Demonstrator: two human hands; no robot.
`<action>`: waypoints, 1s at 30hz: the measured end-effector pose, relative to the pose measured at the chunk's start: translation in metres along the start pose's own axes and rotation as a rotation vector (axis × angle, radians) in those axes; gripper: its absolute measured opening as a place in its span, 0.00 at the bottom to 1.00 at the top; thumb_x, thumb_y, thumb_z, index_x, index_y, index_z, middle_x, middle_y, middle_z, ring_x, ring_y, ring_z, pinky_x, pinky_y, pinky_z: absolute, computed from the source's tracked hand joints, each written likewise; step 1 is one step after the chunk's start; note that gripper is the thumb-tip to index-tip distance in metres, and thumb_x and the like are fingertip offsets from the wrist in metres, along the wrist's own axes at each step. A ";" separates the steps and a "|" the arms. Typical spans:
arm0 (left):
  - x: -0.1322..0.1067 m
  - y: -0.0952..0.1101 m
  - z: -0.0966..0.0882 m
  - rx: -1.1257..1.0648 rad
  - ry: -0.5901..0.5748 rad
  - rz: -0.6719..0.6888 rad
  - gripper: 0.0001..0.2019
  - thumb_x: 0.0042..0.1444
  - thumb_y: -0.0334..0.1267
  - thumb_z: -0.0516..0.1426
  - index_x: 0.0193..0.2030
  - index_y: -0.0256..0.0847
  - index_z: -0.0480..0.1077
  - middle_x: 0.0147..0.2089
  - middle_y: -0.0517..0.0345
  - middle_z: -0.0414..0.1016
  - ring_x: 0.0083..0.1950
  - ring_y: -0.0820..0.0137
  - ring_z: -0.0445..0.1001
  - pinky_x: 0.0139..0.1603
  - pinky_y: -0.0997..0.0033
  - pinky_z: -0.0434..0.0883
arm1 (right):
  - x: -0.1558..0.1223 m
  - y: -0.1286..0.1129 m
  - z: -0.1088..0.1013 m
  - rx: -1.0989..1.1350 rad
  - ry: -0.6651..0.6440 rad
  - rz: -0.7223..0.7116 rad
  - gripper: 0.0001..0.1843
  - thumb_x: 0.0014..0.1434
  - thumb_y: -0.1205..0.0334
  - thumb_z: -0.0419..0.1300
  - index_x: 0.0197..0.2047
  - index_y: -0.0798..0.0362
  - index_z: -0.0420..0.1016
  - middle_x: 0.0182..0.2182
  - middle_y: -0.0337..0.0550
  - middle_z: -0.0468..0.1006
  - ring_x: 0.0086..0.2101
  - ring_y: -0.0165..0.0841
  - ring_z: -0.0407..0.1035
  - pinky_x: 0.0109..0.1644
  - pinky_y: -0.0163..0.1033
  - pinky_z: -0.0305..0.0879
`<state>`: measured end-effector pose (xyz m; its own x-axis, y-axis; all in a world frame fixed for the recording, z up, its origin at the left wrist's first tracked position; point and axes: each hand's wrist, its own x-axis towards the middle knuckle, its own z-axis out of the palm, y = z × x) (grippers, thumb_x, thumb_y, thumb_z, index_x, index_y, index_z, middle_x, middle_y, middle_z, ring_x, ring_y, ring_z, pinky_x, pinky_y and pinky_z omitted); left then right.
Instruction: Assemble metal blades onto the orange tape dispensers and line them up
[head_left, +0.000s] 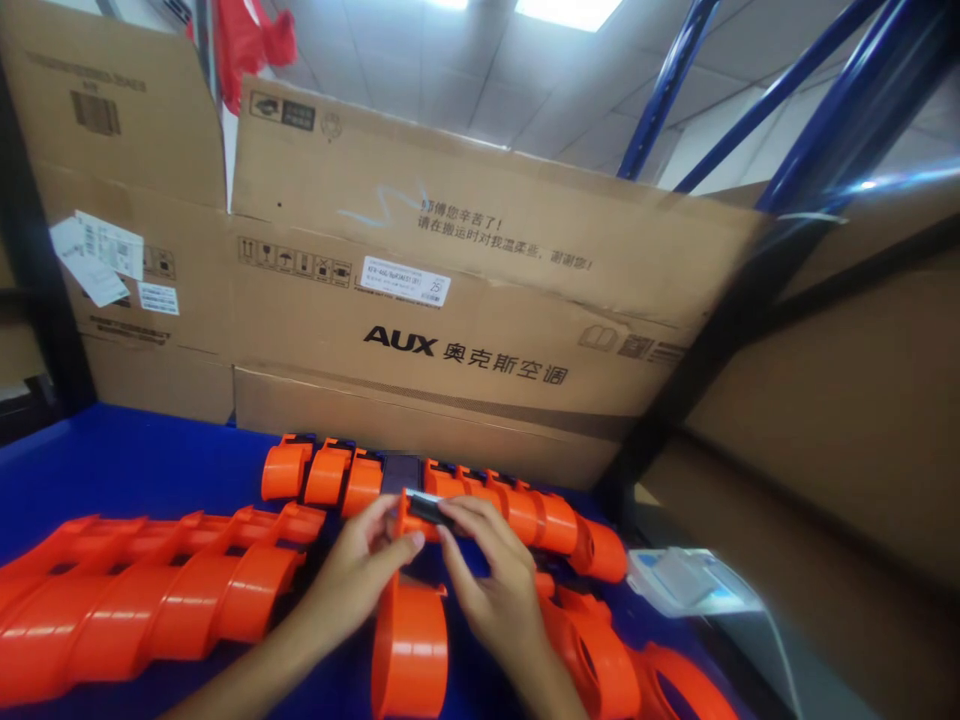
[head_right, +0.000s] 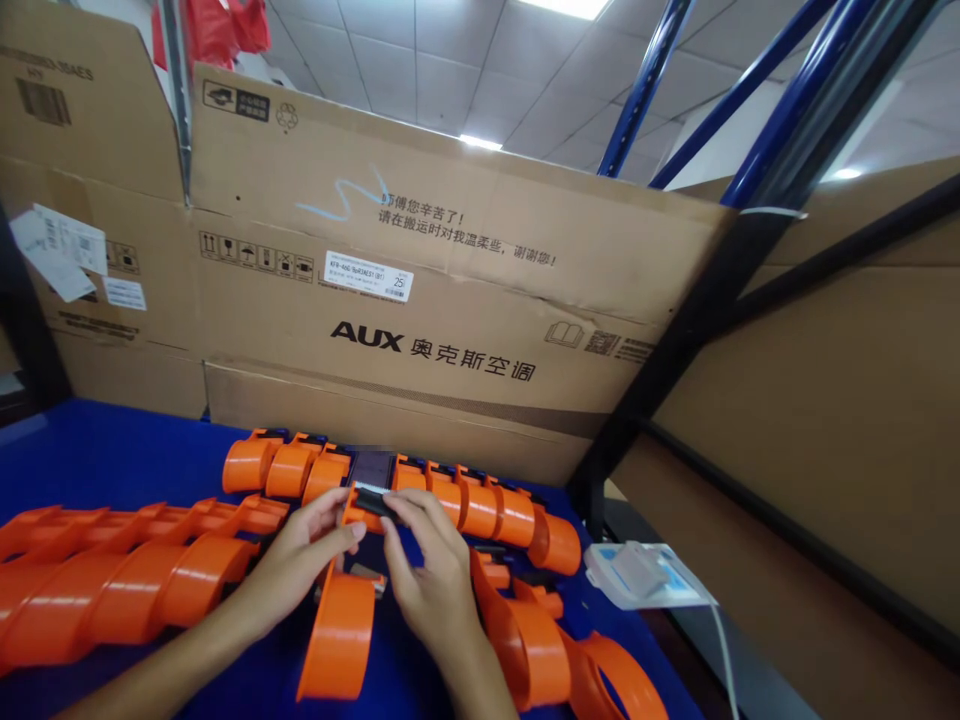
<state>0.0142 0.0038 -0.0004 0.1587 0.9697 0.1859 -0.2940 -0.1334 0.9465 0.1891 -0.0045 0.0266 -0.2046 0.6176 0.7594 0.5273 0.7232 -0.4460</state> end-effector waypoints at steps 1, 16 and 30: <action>0.000 0.000 0.000 0.005 -0.004 0.000 0.17 0.55 0.38 0.64 0.51 0.41 0.73 0.35 0.60 0.74 0.37 0.69 0.71 0.40 0.73 0.67 | -0.001 -0.001 0.001 0.001 -0.007 -0.010 0.12 0.64 0.68 0.61 0.50 0.48 0.78 0.46 0.47 0.79 0.46 0.38 0.75 0.51 0.43 0.72; -0.005 0.004 0.006 -0.105 0.024 -0.084 0.14 0.51 0.35 0.64 0.46 0.40 0.73 0.29 0.64 0.72 0.28 0.74 0.68 0.27 0.79 0.63 | -0.002 0.003 0.003 0.085 -0.069 0.038 0.15 0.65 0.67 0.59 0.54 0.47 0.76 0.48 0.48 0.75 0.46 0.38 0.73 0.50 0.42 0.71; 0.006 -0.002 -0.013 -0.117 0.155 -0.151 0.09 0.51 0.42 0.62 0.30 0.40 0.69 0.26 0.62 0.73 0.24 0.75 0.65 0.26 0.76 0.63 | -0.006 0.017 -0.044 -0.656 -0.636 0.507 0.07 0.57 0.61 0.65 0.40 0.50 0.77 0.36 0.46 0.80 0.38 0.42 0.75 0.38 0.40 0.63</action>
<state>0.0032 0.0128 -0.0050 0.0657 0.9978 -0.0065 -0.3868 0.0315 0.9216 0.2355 -0.0090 0.0350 -0.1299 0.9883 0.0804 0.9781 0.1410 -0.1532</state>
